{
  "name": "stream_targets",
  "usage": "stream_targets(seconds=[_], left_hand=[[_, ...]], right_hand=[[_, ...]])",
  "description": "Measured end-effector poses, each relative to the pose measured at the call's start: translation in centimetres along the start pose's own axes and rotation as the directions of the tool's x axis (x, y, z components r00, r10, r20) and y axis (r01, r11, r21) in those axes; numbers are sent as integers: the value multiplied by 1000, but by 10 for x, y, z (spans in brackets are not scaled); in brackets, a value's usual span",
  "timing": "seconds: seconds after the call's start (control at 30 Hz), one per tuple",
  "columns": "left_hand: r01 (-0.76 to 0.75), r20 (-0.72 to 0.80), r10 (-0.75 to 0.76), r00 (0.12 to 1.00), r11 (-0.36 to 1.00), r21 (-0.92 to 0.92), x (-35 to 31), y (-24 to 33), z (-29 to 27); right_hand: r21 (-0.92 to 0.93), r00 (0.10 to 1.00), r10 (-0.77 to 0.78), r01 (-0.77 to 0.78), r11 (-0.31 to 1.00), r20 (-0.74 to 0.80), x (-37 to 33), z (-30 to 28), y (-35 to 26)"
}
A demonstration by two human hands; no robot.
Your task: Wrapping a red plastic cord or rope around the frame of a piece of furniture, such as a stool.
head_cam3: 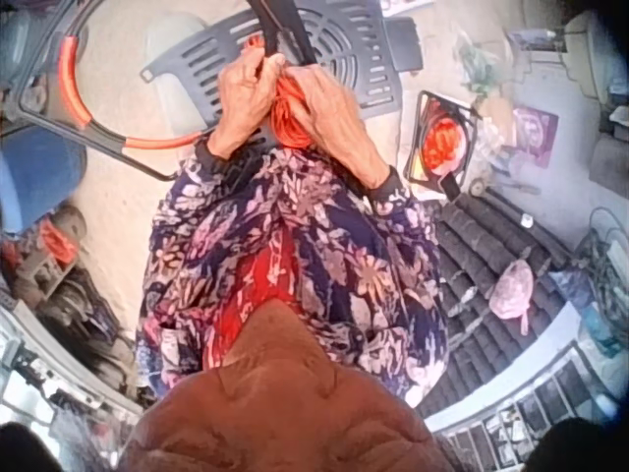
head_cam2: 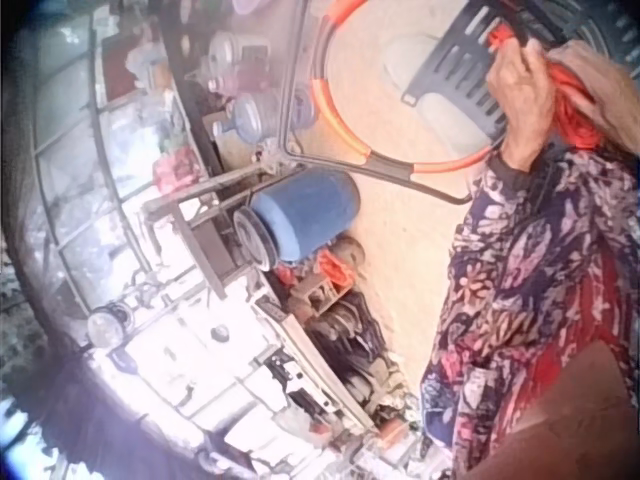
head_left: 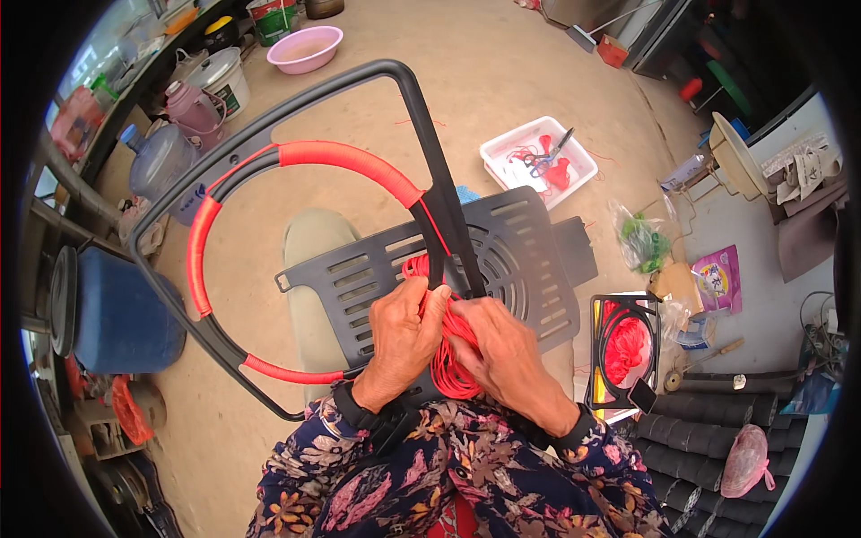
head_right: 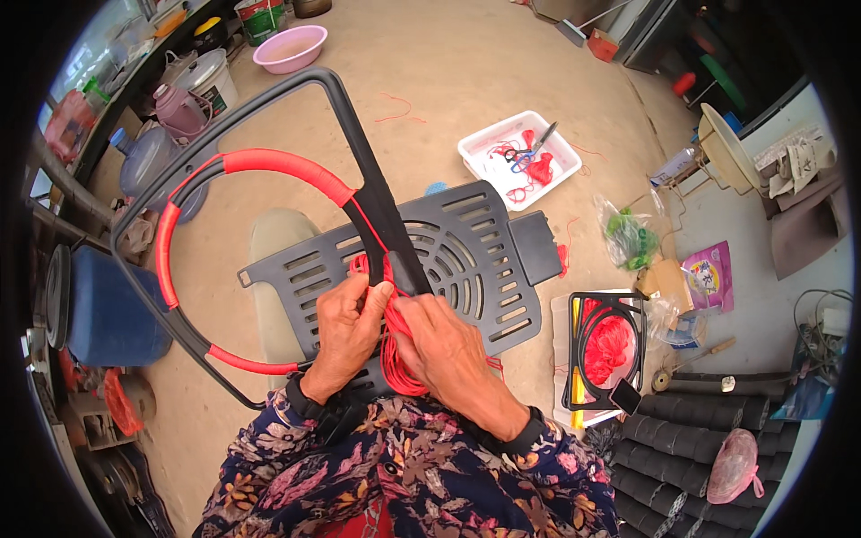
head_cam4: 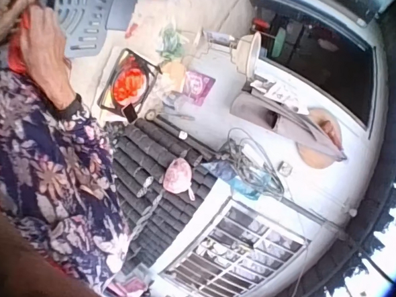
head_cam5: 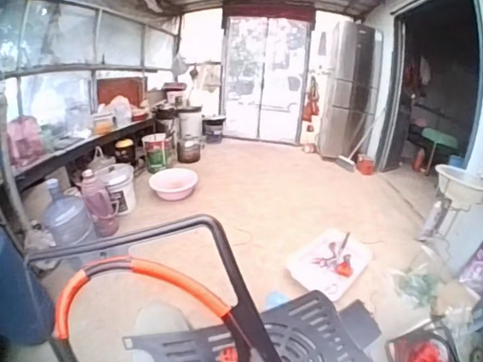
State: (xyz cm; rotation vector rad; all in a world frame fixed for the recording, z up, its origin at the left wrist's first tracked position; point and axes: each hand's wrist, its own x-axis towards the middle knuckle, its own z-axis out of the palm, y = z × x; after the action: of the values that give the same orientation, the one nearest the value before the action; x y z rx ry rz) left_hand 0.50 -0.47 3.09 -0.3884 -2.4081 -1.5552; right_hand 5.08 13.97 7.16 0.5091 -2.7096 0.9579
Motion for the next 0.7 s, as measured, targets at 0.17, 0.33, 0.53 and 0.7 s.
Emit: stream_targets(seconds=[0.17,0.33,0.53,0.7], left_hand=[[34,49,-34,998,999,-4,-1,-2,6],[41,19,-41,999,999,16,3,-4,9],[191,82,-184,979,977,-92,0,-8,4],[160,118,-150,982,984,-80,-3,-6,6]], right_hand=[[-37,999,34,-34,999,0,-4,3,16],[-12,999,-9,8,1000,-41,15,5,16],[323,936,315,-253,912,-155,26,-32,30],[496,812,486,-583,644,323,56,-23,63]])
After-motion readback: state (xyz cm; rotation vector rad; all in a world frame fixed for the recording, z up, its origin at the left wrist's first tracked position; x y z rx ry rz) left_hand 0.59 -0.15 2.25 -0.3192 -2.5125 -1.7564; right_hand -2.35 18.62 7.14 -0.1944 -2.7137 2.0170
